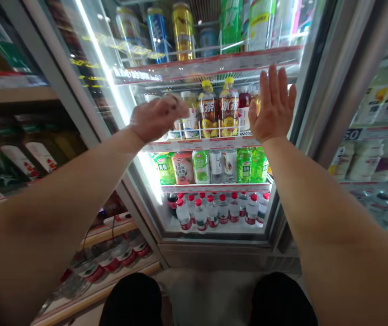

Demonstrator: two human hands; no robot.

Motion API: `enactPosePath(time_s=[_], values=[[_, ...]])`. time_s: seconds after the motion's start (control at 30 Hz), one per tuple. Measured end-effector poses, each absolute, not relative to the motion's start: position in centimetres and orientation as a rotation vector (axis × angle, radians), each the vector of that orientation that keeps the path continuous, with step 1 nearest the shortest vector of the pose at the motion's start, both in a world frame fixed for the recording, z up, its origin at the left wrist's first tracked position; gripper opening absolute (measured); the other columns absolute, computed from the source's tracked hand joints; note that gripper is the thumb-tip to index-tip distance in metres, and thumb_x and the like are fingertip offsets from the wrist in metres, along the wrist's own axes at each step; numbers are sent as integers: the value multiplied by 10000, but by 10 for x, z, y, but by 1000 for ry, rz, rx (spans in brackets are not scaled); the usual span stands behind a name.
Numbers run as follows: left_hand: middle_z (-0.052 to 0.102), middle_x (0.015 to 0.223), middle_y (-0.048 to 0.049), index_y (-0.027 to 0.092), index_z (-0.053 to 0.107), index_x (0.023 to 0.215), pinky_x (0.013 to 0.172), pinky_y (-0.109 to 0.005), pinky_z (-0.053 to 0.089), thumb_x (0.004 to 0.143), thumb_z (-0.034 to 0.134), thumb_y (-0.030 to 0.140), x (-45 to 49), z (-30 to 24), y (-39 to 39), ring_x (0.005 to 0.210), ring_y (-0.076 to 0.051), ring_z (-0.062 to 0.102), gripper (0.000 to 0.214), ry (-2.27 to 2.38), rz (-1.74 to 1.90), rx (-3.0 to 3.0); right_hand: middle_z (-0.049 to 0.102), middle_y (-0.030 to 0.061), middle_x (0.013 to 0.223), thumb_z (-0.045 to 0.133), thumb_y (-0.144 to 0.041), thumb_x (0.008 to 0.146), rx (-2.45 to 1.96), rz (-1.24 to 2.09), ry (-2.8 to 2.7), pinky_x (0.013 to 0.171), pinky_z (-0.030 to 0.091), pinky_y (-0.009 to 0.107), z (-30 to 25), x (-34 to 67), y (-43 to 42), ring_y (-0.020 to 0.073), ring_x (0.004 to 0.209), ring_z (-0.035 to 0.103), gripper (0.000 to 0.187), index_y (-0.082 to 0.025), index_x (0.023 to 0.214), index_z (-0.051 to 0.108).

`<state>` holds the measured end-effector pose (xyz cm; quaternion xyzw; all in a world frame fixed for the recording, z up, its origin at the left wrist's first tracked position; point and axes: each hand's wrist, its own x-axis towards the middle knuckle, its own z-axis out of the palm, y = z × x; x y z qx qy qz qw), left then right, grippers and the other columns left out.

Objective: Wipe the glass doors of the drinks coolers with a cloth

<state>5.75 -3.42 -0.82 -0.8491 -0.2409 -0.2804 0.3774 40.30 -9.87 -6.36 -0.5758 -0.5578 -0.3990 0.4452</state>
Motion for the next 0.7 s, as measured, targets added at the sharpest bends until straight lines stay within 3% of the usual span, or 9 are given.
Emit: enactPosePath(time_s=[0.13, 0.3, 0.43, 0.5, 0.6, 0.7], values=[[534, 1540, -107, 254, 470, 1621, 843, -427, 552, 1102, 427, 202, 64, -3, -32, 1216, -277, 564, 523, -845, -1158, -1898, 200, 103, 1794, 400, -406, 1021, -1421, -979, -1398, 1370, 114, 590, -63, 402, -100, 302, 1676, 153, 772, -126, 1728, 269], [686, 1290, -67, 288, 656, 1430, 809, -400, 555, 1125, 373, 231, 77, -13, -35, 1131, -265, 649, 420, -433, -637, -2239, 199, 49, 1792, 369, -447, 1046, -1432, -959, -1381, 1372, 131, 578, -63, 399, -105, 267, 1680, 142, 740, -211, 1737, 255], [626, 1388, -114, 264, 639, 1470, 773, -407, 580, 1143, 426, 275, 85, 6, -43, 1170, -286, 642, 390, -716, -987, -1974, 158, 61, 1797, 345, -452, 1040, -1465, -965, -1383, 1381, 115, 549, -63, 398, -106, 261, 1684, 102, 765, -142, 1734, 256], [566, 1470, -149, 233, 547, 1565, 773, -422, 588, 1134, 425, 238, 92, 7, -46, 1237, -314, 608, 448, -829, -1126, -1865, 134, 7, 1800, 338, -459, 1038, -1468, -932, -1389, 1378, 104, 574, -63, 398, -107, 256, 1686, 88, 760, -221, 1750, 215], [604, 1433, -127, 254, 525, 1576, 759, -400, 580, 1098, 405, 155, 106, -10, -46, 1235, -311, 616, 503, -649, -914, -2028, 116, -74, 1796, 327, -472, 1053, -1441, -887, -1393, 1376, 98, 597, -63, 396, -107, 241, 1687, 75, 727, -362, 1752, 160], [663, 1320, -87, 267, 588, 1501, 781, -374, 565, 1117, 385, 175, 115, -17, -43, 1182, -276, 640, 444, -407, -677, -2191, 186, 40, 1798, 371, -431, 1042, -1414, -924, -1383, 1375, 113, 603, -63, 397, -106, 284, 1684, 113, 744, -217, 1743, 245]])
